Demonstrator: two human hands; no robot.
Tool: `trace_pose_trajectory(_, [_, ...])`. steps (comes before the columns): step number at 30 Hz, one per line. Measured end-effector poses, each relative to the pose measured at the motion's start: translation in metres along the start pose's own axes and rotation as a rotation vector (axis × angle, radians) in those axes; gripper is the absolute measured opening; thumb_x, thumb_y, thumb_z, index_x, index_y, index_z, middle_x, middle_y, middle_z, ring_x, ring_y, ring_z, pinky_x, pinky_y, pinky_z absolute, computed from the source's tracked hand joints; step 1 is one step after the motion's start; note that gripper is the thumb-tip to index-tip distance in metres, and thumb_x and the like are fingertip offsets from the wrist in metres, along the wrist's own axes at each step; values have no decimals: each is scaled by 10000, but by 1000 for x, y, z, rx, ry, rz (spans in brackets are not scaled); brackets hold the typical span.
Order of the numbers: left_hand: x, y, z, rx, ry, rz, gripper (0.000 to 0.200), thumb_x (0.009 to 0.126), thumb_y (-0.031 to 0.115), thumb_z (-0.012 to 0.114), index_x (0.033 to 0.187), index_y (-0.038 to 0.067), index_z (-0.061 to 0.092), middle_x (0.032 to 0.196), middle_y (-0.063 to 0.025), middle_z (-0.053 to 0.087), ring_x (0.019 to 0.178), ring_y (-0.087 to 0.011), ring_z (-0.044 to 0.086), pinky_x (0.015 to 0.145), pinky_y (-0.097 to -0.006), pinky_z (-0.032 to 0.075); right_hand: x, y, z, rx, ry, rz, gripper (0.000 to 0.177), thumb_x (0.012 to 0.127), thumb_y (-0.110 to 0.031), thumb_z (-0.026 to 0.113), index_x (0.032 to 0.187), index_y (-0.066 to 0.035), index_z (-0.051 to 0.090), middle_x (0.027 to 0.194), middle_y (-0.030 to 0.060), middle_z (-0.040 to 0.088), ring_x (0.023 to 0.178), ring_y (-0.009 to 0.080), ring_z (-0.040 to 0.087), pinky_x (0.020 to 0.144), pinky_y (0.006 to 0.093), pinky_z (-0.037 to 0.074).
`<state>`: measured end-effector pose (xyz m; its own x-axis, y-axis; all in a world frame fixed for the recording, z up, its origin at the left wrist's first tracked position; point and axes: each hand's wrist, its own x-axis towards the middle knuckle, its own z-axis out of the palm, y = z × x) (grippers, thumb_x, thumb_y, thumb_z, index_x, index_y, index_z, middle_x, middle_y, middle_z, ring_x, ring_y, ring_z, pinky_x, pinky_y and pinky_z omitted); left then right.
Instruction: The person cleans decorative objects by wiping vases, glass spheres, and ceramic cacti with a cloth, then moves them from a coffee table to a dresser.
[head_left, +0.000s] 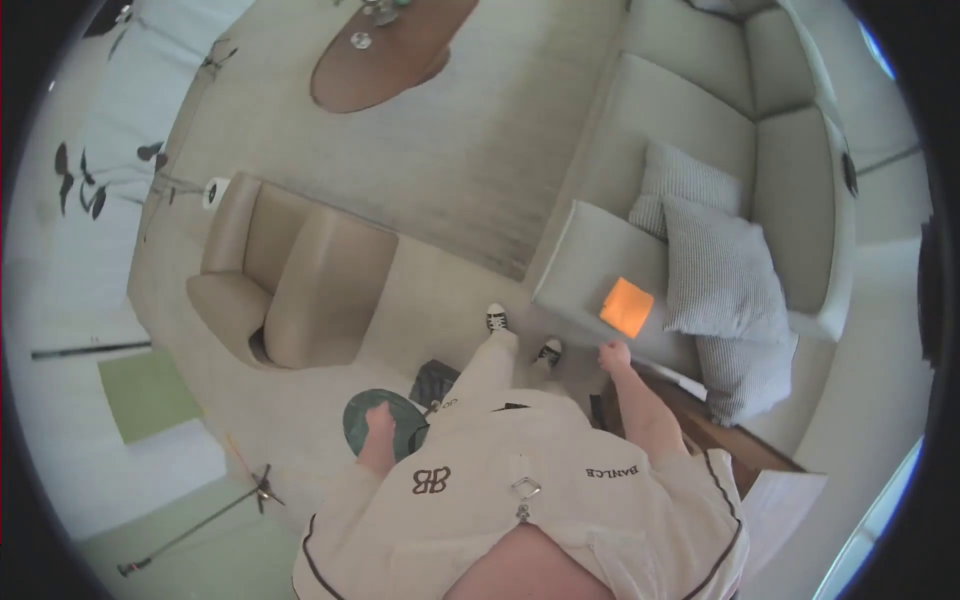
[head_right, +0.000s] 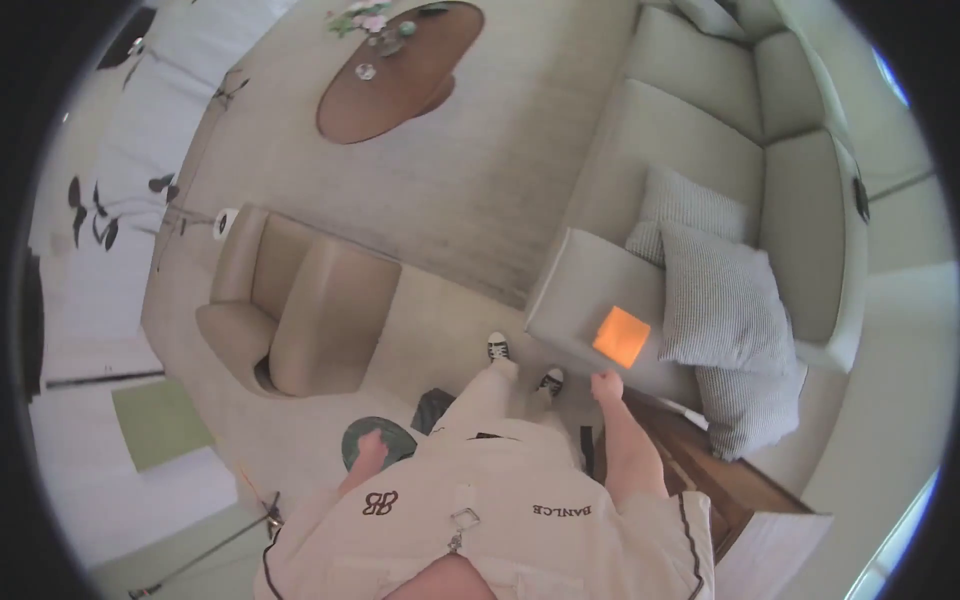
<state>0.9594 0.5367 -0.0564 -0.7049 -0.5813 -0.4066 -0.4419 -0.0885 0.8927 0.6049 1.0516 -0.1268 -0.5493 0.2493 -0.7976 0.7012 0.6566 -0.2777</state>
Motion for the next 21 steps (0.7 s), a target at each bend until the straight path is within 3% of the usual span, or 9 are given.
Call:
trace_pose_trajectory(2, [-29, 51, 38, 930, -180, -425, 205, 782, 201, 675, 770, 131, 483, 733, 8, 475, 639, -136, 398, 617, -265, 344, -20, -28, -11, 97, -68, 40, 157, 742, -174, 517, 833, -60, 574, 630, 84, 569, 500, 174, 553, 423, 278, 448])
trace_pose_trajectory(3, [-31, 52, 46, 1147, -217, -535, 215, 781, 219, 713, 776, 123, 521, 755, 4, 522, 662, -135, 436, 657, -255, 373, -25, -46, -15, 115, -84, 35, 166, 736, -163, 519, 844, -48, 572, 643, 89, 561, 513, 170, 553, 413, 271, 443])
trace_pose_trajectory(5, [-17, 1, 41, 590, 308, -1077, 251, 791, 242, 595, 987, 103, 526, 860, -18, 533, 740, -167, 464, 666, -319, 376, -27, -80, -20, 227, -90, 16, 56, 725, -132, 488, 744, -80, 489, 626, 70, 493, 514, 163, 500, 408, 272, 402])
trace_pose_trajectory(6, [-6, 0, 41, 425, 432, -1194, 292, 793, 248, 565, 1040, 98, 527, 886, -24, 535, 759, -175, 471, 668, -335, 377, -25, -93, -21, 254, -90, 6, 39, 722, -125, 480, 719, -88, 468, 621, 65, 476, 514, 161, 487, 407, 272, 391])
trace_pose_trajectory(9, [56, 53, 44, 999, -204, -942, 285, 778, 334, 630, 965, 130, 567, 902, -50, 618, 830, -284, 580, 712, -343, 427, -3, -130, -21, 197, -38, -51, 234, 710, -189, 509, 876, -33, 564, 719, 107, 571, 581, 188, 571, 458, 288, 479])
trace_pose_trajectory(12, [155, 51, 29, 240, 377, -941, 428, 871, 323, 540, 1240, 127, 447, 1074, -104, 567, 811, -248, 623, 634, -331, 509, 1, -185, -15, 238, 31, -43, 263, 776, -241, 543, 925, -34, 608, 710, 94, 589, 571, 182, 587, 479, 274, 494])
trace_pose_trajectory(15, [234, 120, 26, -126, 480, -694, 445, 811, 291, 569, 1185, 63, 489, 1095, -92, 554, 905, -219, 555, 693, -355, 478, 11, -225, 0, 367, 58, 17, 257, 824, -215, 595, 975, -11, 558, 711, 136, 597, 544, 210, 597, 449, 312, 513])
trace_pose_trajectory(18, [298, 220, 36, -102, 430, -604, 352, 901, 261, 556, 1193, 67, 530, 1100, -81, 552, 942, -209, 547, 830, -368, 492, 6, -277, 20, 383, 50, 19, 302, 814, -224, 592, 1041, -27, 557, 741, 142, 605, 560, 195, 600, 454, 314, 512])
trace_pose_trajectory(21, [357, 212, 47, -187, 423, -533, 276, 831, 272, 613, 1034, 92, 563, 769, -30, 510, 678, -141, 479, 625, -321, 450, -5, -294, 37, 319, 9, -21, 171, 843, -189, 590, 903, -41, 529, 665, 126, 565, 488, 178, 539, 358, 275, 394])
